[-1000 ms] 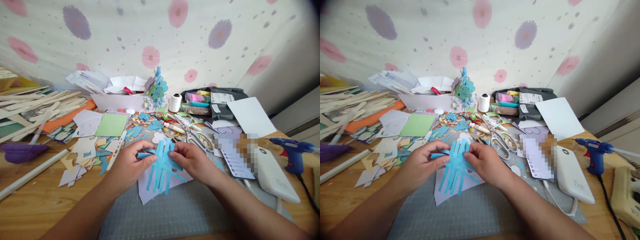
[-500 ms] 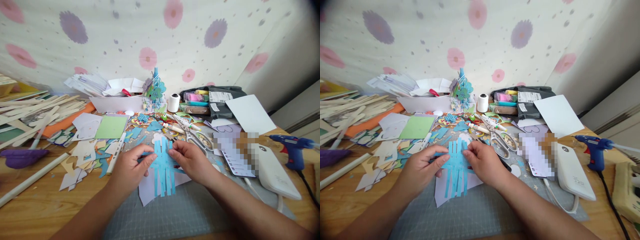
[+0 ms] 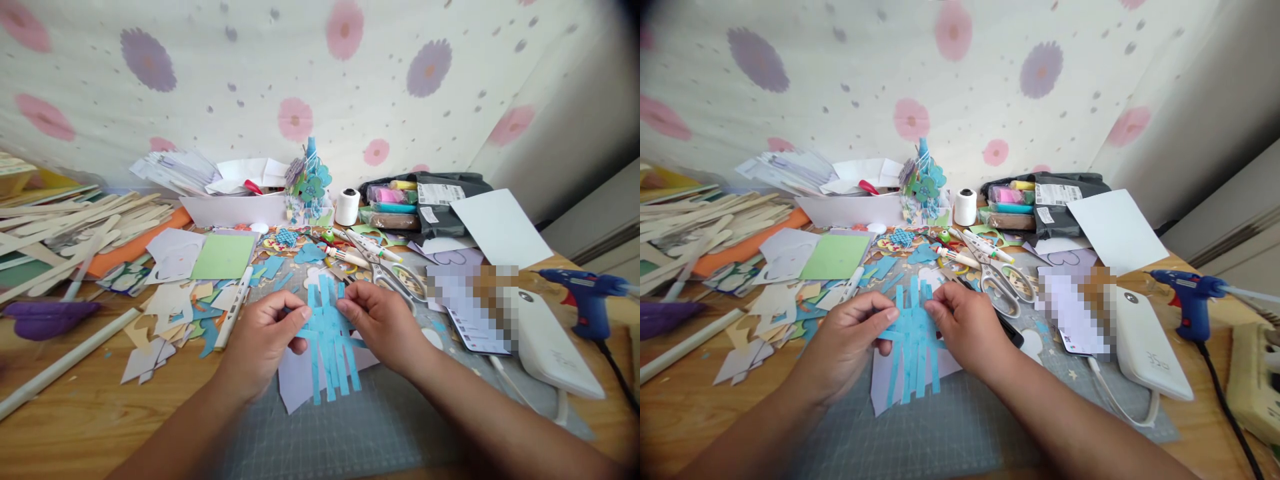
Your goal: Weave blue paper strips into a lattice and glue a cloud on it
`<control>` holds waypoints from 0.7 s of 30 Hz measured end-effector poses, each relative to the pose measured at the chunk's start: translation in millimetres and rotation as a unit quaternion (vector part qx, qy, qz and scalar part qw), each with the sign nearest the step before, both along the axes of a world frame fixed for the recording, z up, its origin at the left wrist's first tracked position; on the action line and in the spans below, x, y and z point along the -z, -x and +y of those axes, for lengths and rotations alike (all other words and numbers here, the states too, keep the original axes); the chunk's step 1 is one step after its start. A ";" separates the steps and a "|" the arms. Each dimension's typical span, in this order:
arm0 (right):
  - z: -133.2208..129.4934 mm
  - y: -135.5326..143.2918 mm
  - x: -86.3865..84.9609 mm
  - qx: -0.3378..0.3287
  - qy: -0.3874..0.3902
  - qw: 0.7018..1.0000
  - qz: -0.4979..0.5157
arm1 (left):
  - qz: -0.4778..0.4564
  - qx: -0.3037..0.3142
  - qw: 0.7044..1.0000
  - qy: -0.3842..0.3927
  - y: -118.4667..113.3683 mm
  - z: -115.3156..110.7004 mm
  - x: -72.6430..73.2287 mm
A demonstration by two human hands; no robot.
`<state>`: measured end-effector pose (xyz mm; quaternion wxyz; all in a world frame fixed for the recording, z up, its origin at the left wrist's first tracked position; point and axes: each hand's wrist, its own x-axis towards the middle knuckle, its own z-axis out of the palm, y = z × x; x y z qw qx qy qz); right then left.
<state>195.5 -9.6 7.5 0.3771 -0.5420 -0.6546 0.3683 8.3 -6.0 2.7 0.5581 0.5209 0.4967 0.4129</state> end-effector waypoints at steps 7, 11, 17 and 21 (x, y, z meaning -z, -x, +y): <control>2.1 0.2 -1.1 -0.013 0.026 0.997 0.073 | 0.008 0.007 1.000 -0.009 4.1 -0.3 1.5; 3.1 1.4 -0.7 -0.035 0.084 0.983 0.160 | 0.000 -0.004 1.000 -0.002 3.5 0.2 2.3; 1.6 4.8 -0.2 -0.008 0.108 0.971 0.215 | -0.048 -0.022 0.999 0.007 -0.9 -1.6 0.1; 1.0 8.5 0.9 0.015 0.105 0.961 0.255 | -0.061 -0.021 0.998 0.015 -2.2 -3.9 0.2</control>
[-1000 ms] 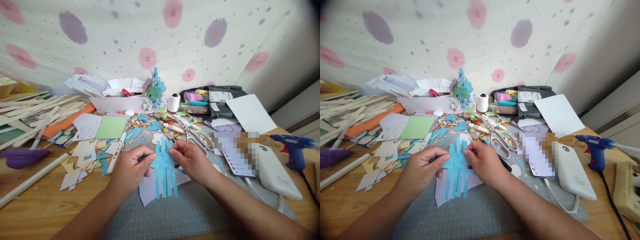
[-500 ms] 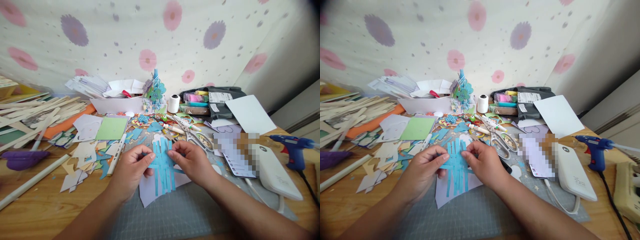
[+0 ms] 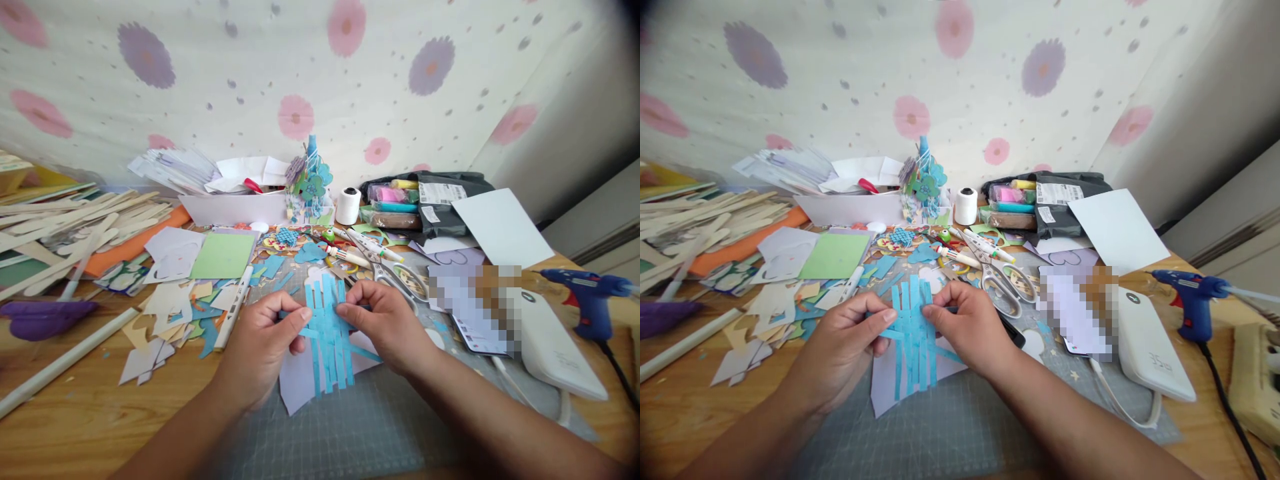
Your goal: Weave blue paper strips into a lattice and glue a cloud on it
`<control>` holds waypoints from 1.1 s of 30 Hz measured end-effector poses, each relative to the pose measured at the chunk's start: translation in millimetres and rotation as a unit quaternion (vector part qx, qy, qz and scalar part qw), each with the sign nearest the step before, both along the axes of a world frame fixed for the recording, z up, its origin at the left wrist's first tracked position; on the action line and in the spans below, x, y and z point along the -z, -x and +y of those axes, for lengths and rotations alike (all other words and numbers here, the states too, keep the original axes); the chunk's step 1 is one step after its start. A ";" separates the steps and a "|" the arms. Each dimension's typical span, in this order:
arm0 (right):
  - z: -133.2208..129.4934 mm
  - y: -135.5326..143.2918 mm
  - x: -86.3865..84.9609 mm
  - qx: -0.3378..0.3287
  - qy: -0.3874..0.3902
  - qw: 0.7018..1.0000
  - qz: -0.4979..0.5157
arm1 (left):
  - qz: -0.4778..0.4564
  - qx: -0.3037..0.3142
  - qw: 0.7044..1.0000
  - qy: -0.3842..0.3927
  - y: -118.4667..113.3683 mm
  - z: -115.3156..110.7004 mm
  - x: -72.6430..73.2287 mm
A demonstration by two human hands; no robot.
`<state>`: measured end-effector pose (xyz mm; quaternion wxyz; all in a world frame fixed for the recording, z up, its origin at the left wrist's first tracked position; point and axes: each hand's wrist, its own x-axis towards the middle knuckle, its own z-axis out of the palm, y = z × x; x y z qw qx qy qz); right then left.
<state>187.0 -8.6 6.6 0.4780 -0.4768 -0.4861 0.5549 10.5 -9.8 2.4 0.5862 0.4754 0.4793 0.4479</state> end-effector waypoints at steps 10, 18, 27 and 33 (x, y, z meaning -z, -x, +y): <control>2.1 -13.9 -1.3 -0.097 0.032 0.994 0.026 | 0.015 -0.004 1.000 -0.025 4.9 1.9 2.6; 6.7 -19.0 0.4 -0.127 0.012 0.992 0.022 | 0.006 0.023 1.000 -0.002 9.1 7.0 -0.7; 6.9 -25.9 -6.2 -0.147 -0.027 0.989 -0.009 | 0.025 -0.012 1.000 -0.003 10.1 9.3 0.4; 7.6 -25.3 -6.7 -0.091 -0.073 0.993 -0.012 | 0.052 -0.022 0.998 -0.006 8.9 8.5 -3.2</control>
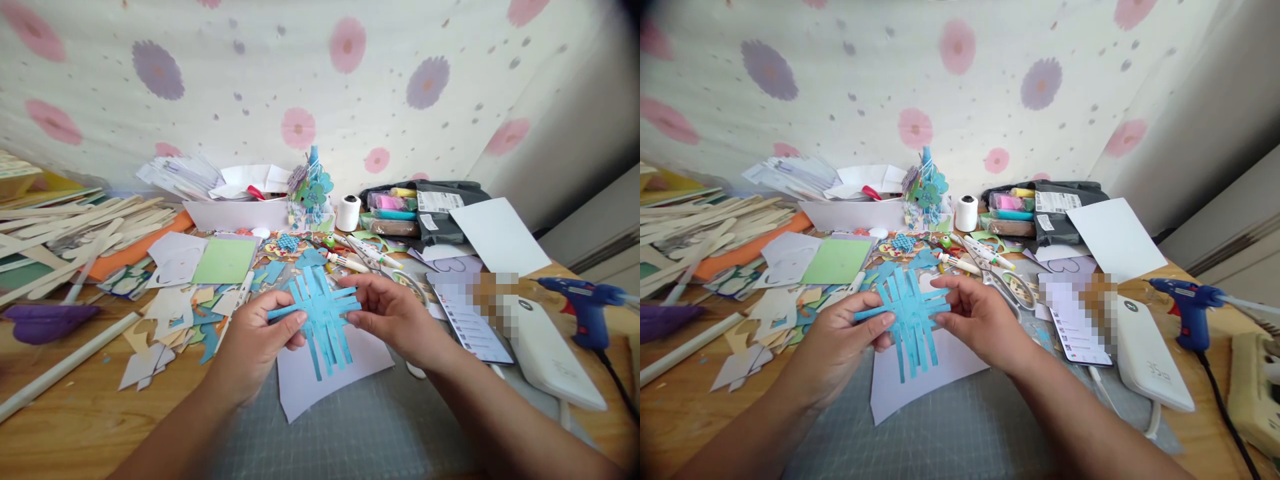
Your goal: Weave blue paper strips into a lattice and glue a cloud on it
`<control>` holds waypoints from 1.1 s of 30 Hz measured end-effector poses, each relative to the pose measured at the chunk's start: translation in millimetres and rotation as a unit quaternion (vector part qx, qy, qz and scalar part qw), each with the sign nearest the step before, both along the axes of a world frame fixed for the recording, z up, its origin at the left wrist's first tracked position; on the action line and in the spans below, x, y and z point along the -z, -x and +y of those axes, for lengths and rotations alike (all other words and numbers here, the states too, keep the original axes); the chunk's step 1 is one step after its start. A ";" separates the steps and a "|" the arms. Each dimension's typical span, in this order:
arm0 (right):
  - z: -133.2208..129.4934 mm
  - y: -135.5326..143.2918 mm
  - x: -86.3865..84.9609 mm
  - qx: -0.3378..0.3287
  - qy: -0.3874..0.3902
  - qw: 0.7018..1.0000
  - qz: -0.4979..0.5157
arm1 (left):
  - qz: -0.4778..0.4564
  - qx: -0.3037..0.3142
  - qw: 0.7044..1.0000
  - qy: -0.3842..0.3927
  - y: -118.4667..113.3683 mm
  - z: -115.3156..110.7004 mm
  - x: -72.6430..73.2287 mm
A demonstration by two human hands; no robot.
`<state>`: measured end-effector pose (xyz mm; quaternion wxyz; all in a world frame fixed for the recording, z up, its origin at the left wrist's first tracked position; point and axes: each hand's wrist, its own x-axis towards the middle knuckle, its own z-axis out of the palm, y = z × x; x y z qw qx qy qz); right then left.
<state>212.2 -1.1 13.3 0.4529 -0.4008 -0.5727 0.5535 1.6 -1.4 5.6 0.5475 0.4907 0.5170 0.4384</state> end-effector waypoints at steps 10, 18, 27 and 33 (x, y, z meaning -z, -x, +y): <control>0.1 2.0 5.0 0.052 -0.003 0.999 -0.013 | 0.009 0.028 1.000 0.004 -0.6 -0.7 -1.4; -1.0 7.3 3.6 0.040 0.070 0.990 0.112 | -0.040 0.017 0.999 0.009 0.5 -2.0 1.0; -3.0 19.2 10.2 0.094 0.048 0.980 0.168 | -0.048 0.011 0.999 0.003 -7.5 -5.3 -4.9; -4.8 19.4 12.0 0.080 0.024 0.980 0.182 | -0.054 0.015 0.998 -0.002 -8.0 -6.5 -0.4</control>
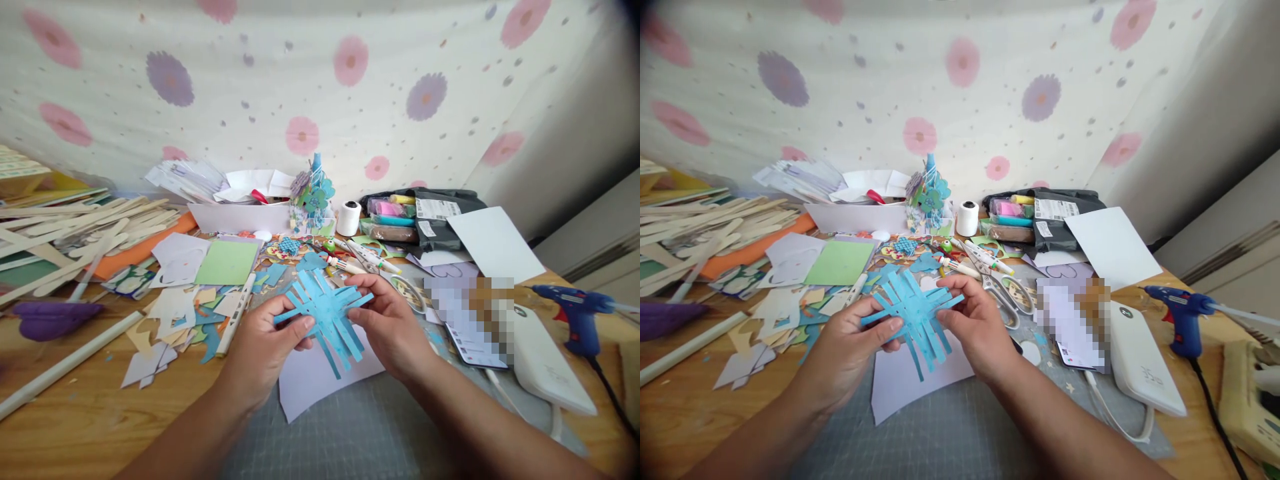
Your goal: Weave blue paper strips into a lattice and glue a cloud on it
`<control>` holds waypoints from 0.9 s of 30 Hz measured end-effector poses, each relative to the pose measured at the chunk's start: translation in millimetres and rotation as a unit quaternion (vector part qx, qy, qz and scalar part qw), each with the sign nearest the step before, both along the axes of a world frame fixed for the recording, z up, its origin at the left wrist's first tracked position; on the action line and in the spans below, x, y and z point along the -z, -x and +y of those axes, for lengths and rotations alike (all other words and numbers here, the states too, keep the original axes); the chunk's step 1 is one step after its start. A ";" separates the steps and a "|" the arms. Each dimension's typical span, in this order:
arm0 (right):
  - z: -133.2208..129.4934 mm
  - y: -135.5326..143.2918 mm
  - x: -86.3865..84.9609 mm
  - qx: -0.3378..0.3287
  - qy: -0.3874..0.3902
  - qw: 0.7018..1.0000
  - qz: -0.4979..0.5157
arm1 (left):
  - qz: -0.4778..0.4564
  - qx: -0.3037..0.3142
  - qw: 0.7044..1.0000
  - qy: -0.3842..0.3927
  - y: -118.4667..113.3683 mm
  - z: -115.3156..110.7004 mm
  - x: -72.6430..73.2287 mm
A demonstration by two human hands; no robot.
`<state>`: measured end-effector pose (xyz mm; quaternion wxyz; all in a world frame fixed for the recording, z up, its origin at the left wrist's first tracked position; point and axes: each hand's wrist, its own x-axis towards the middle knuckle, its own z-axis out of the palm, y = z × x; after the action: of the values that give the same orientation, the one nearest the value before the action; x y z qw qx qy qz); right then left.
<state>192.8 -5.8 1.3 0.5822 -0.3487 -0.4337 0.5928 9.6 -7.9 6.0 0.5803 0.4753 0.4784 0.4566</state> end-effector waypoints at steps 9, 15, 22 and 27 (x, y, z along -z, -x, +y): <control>0.5 -2.9 2.5 -0.049 0.024 0.998 -0.019 | 0.007 0.020 1.000 0.012 0.2 -0.3 -3.3; 0.9 3.3 1.8 0.029 0.035 0.997 -0.064 | 0.069 0.042 0.997 -0.013 2.4 0.2 2.6; -0.3 3.0 1.4 0.059 0.028 0.991 -0.113 | 0.135 0.081 0.987 -0.041 1.7 0.1 -3.7; -0.2 2.6 4.3 0.050 0.014 0.992 -0.116 | 0.161 0.091 0.982 -0.049 0.8 -0.5 -3.6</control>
<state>190.2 -6.0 -3.0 0.5519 -0.4449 -0.4717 0.5244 8.8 -8.4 9.6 0.5105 0.6120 0.4973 0.3429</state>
